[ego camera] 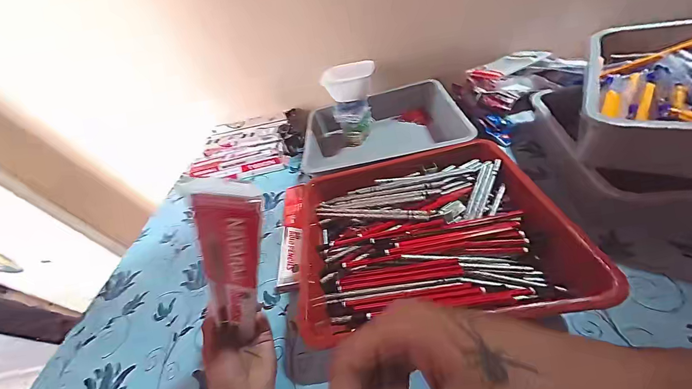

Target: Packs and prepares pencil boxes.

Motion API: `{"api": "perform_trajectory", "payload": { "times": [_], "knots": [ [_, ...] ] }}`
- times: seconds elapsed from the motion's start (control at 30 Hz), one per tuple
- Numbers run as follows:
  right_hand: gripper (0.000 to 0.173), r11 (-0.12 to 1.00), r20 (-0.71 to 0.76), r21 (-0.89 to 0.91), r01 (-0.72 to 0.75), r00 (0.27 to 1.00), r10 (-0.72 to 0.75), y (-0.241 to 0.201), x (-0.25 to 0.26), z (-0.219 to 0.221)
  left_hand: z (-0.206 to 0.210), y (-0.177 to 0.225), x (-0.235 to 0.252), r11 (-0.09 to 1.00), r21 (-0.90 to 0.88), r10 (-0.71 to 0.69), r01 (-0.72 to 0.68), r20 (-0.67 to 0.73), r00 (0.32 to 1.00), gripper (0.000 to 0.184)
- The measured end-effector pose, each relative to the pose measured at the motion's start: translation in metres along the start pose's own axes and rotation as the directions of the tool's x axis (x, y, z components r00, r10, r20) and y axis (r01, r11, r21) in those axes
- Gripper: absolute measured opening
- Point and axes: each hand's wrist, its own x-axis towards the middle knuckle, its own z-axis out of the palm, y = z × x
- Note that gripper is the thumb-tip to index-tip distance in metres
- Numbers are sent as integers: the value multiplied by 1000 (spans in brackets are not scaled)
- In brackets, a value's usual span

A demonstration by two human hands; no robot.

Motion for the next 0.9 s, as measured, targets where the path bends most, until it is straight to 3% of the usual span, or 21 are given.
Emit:
{"api": "perform_trajectory", "payload": {
  "times": [0.03, 0.07, 0.13, 0.17, 0.2, 0.27, 0.33, 0.37, 0.43, 0.47, 0.53, 0.6, 0.67, 0.77, 0.9],
  "knots": [
    [16, 980, -86, -169, -105, 992, 91, 4, 1, -5, 5, 2, 1, 1000, 19, 4, -2, -88, 996, 41],
    [32, 940, -157, -269, -207, 973, 169, 9, 3, -10, 15, 6, -2, 999, 50, 21, -13, -157, 987, 39],
    [77, 922, -258, -219, -321, 930, 262, 18, 11, -20, 23, 11, -8, 985, 152, 110, -86, -159, 981, 37],
    [88, 941, -283, -116, -318, 919, 276, 19, 15, -22, 21, 13, -10, 958, 230, 201, -174, -97, 975, 37],
    [90, 962, -315, -3, -273, 913, 258, 21, 18, -22, 14, 14, -9, 908, 292, 312, -301, 10, 950, 34],
    [76, 966, -400, 196, -166, 886, 234, 21, 21, -19, 0, 17, -6, 738, 331, 502, -588, 312, 806, 25],
    [57, 943, -480, 320, -95, 841, 248, 19, 19, -16, -2, 24, -7, 617, 305, 537, -725, 510, 672, 14],
    [50, 937, -508, 343, -62, 827, 241, 20, 17, -16, -3, 26, -8, 635, 275, 512, -722, 551, 660, 19],
    [45, 953, -525, 301, -6, 834, 171, 25, 7, -17, -3, 27, -15, 721, 265, 419, -641, 570, 707, 36],
    [46, 980, -508, 196, 30, 858, 75, 30, 0, -18, -2, 27, -20, 761, 291, 355, -580, 562, 747, 44],
    [52, 987, -399, -49, 153, 903, -159, 42, -17, -26, 3, 29, -32, 821, 395, 174, -412, 514, 840, 65],
    [56, 956, -284, -174, 237, 917, -279, 49, -31, -32, 10, 34, -43, 839, 502, -51, -209, 456, 889, 79],
    [57, 936, -217, -213, 281, 920, -326, 55, -40, -32, 14, 35, -48, 812, 578, -176, -78, 370, 912, 69],
    [58, 941, -245, -179, 288, 913, -326, 66, -46, -23, 20, 28, -52, 749, 655, -88, -97, 243, 966, 30],
    [80, 967, -330, -137, 213, 911, -248, 67, -48, -20, 18, 27, -45, 801, 585, -9, -125, 220, 975, 26]
  ]
}}
